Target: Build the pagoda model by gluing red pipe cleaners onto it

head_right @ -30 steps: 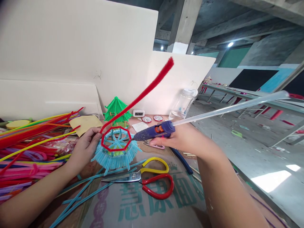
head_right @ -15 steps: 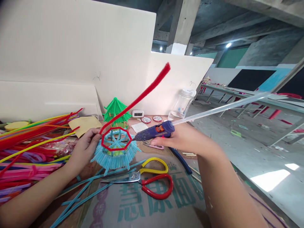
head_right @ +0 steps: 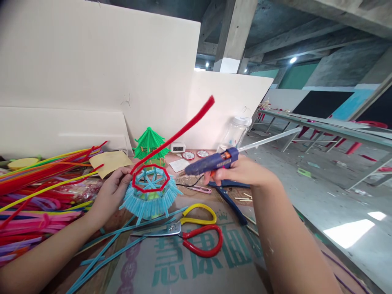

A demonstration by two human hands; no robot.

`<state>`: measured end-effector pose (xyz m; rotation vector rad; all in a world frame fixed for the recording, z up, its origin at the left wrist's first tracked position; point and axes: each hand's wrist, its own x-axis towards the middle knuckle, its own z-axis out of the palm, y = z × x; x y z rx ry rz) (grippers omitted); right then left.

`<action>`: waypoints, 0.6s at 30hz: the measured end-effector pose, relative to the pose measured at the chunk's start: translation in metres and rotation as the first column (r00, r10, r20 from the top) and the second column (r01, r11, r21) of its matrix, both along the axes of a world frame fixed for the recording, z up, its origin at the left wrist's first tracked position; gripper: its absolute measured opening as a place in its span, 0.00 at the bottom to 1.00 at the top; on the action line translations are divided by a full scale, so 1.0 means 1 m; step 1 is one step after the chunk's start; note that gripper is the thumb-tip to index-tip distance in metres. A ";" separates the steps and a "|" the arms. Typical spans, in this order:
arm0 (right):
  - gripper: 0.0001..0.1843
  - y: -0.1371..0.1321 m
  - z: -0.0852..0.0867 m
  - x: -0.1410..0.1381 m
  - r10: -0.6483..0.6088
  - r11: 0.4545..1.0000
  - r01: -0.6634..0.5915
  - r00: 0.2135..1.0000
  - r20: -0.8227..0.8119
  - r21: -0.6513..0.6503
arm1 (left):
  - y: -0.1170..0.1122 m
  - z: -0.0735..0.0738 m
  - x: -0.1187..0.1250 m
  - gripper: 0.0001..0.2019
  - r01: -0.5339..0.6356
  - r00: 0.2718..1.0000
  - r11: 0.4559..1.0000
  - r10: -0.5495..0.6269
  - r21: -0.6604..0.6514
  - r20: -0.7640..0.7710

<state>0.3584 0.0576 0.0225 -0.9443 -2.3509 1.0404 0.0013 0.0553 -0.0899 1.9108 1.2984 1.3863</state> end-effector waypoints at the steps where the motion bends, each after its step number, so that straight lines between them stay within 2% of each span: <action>1: 0.24 0.005 -0.004 0.004 -0.052 0.998 0.052 0.998 -0.026 0.030 | 0.000 -0.001 0.000 0.11 0.001 1.000 1.000 -0.001 -0.003 0.001; 3: 0.30 0.016 -0.014 0.011 -0.197 0.976 0.200 0.980 -0.035 0.085 | 0.001 -0.001 0.000 0.11 0.001 1.000 1.000 -0.001 -0.008 0.007; 5: 0.30 0.027 -0.028 0.012 -0.358 0.926 0.357 0.934 -0.012 0.127 | 0.001 0.000 0.001 0.11 -0.001 1.000 1.000 0.001 -0.015 0.012; 7: 0.29 0.041 -0.047 0.008 -0.509 0.848 0.507 0.860 -0.028 0.155 | 0.000 0.001 0.001 0.11 0.000 1.000 1.000 0.000 -0.029 0.019; 9: 0.30 0.057 -0.066 0.001 -0.651 0.742 0.645 0.758 -0.033 0.179 | 0.000 0.003 0.001 0.12 0.003 0.999 0.999 -0.001 -0.052 0.035; 10: 0.30 0.065 -0.075 -0.004 -0.680 0.718 0.671 0.733 -0.021 0.183 | 0.001 0.004 0.000 0.12 0.003 0.999 0.998 0.000 -0.063 0.042; 13: 0.25 0.089 -0.096 -0.019 -0.709 0.693 0.695 0.706 0.000 0.192 | 0.005 0.007 -0.005 0.14 -0.010 0.999 0.997 0.013 -0.077 0.044; 18: 0.16 0.119 -0.114 -0.039 -0.700 0.708 0.680 0.711 0.067 0.188 | 0.006 0.021 -0.014 0.14 -0.042 0.998 0.999 0.042 -0.007 0.054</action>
